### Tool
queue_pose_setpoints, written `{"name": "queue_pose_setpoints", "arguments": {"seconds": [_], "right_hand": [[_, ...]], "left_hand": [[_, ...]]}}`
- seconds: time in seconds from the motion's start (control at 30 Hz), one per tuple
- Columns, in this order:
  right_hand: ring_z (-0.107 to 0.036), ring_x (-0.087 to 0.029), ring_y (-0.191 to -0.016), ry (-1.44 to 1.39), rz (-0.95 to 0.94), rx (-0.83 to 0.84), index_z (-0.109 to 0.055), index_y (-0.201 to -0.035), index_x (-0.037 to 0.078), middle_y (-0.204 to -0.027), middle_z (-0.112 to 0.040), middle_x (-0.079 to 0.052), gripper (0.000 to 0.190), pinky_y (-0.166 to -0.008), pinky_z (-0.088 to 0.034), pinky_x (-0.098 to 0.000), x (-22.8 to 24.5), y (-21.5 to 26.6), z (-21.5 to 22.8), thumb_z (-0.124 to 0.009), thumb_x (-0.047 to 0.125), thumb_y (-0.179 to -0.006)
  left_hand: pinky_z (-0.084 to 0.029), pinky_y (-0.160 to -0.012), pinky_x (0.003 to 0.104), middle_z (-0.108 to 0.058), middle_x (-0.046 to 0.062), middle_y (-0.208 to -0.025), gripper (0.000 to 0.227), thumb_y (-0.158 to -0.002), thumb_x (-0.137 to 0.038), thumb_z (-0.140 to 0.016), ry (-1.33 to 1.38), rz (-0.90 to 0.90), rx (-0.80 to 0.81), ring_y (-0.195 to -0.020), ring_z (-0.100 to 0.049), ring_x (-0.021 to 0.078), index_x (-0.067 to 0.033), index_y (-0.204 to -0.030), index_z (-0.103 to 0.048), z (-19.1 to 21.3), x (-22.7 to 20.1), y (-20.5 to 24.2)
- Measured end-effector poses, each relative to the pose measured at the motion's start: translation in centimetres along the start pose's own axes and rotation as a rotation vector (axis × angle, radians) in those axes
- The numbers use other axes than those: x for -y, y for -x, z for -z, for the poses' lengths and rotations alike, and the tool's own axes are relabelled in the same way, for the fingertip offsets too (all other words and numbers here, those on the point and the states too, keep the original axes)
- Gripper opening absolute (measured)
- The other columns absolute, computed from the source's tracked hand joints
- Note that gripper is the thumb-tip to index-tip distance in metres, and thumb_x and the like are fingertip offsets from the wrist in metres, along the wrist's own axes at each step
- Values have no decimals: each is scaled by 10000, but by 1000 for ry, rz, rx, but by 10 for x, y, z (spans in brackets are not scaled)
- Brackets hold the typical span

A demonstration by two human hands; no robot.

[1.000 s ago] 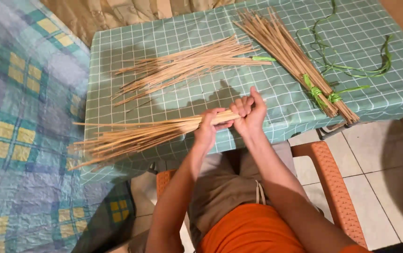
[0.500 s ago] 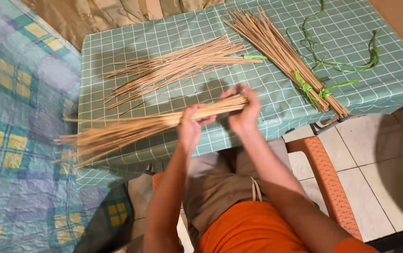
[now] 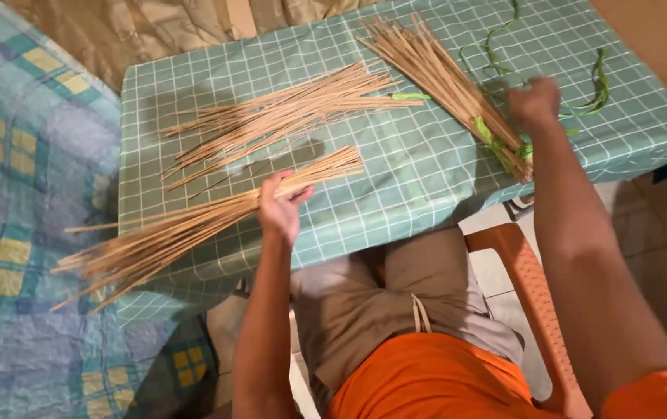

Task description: The person is gathering thin wooden sticks into bundles and securing them with green plastic ties to assemble brooms.

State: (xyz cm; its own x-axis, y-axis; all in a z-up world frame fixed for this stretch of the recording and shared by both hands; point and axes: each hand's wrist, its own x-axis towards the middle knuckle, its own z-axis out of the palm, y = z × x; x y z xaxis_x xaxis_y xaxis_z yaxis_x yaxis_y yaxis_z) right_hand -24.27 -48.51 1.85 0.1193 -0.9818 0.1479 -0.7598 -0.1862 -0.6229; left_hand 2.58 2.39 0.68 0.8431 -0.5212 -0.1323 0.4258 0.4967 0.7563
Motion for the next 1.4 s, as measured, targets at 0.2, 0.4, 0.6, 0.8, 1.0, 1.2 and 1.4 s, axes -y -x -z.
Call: {"name": "queue_pose_setpoints", "arguments": {"seconds": [0.2, 0.4, 0.6, 0.8, 1.0, 1.2, 1.4], "right_hand": [[-437, -39, -617, -59, 91, -23, -705, -702, 160, -590, -408, 60, 116, -446, -371, -381, -41, -57, -38, -759, 205, -795], [-560, -96, -709, -312, 548, -318, -647, -828, 106, -758, -603, -5, 264, -572, -450, -372, 33, -58, 19, -767, 157, -1058], [-705, -262, -925, -376, 958, -429, -775, -1148, 32, -1075, -761, -126, 246, -694, -573, -362, 144, 22, 97, -645, 14, -940], [-485, -132, -832, -637, 1049, -307, -743, -988, 19, -920, -587, -12, 189, -667, -413, -319, 206, 122, 112, -677, 150, -1109], [-745, -235, -1075, -669, 1126, -135, -782, -1209, 1, -1144, -781, -168, 184, -857, -610, -345, 241, 205, 84, -679, 111, -1104], [-736, -289, -1039, -716, 1201, 111, -766, -1251, 33, -1115, -773, -144, 241, -930, -574, -393, 263, 253, 43, -678, -10, -1030], [-720, -298, -1182, -561, 1469, 84, -795, -1176, 103, -1030, -802, -70, 200, -1155, -349, -493, 267, 270, 21, -733, 92, -986]], "left_hand": [[-627, -824, 599, -564, 227, -1217, 286, -923, -211, -491, -79, -31, -103, -913, -639, 530, 0, -989, -671, 0, -1, -5], [-650, -807, 539, -588, 337, -1041, 433, -875, -289, -475, -137, 0, -222, -898, -656, 501, 58, -1075, -639, -13, 2, 0], [-624, -694, 400, -659, 317, -952, 373, -911, -239, -457, -162, 77, -203, -807, -695, 430, 41, -1100, -617, -32, -8, 15], [-639, -779, 605, -546, 273, -1175, 364, -769, -22, -459, -180, -211, -16, -877, -648, 549, 41, -1076, -646, 9, 26, -4], [-619, -646, 524, -611, 217, -1110, 291, -941, -208, -506, -28, -189, 29, -757, -688, 468, 18, -1052, -652, -5, -1, 8], [-639, -588, 488, -618, 237, -1049, 386, -943, -327, -511, 38, -205, 84, -682, -702, 464, 32, -996, -641, -16, -50, 40], [-677, -619, 463, -700, 333, -1075, 411, -961, -397, -508, 51, -208, 213, -741, -751, 411, 2, -1006, -599, -13, -61, 48]]}}
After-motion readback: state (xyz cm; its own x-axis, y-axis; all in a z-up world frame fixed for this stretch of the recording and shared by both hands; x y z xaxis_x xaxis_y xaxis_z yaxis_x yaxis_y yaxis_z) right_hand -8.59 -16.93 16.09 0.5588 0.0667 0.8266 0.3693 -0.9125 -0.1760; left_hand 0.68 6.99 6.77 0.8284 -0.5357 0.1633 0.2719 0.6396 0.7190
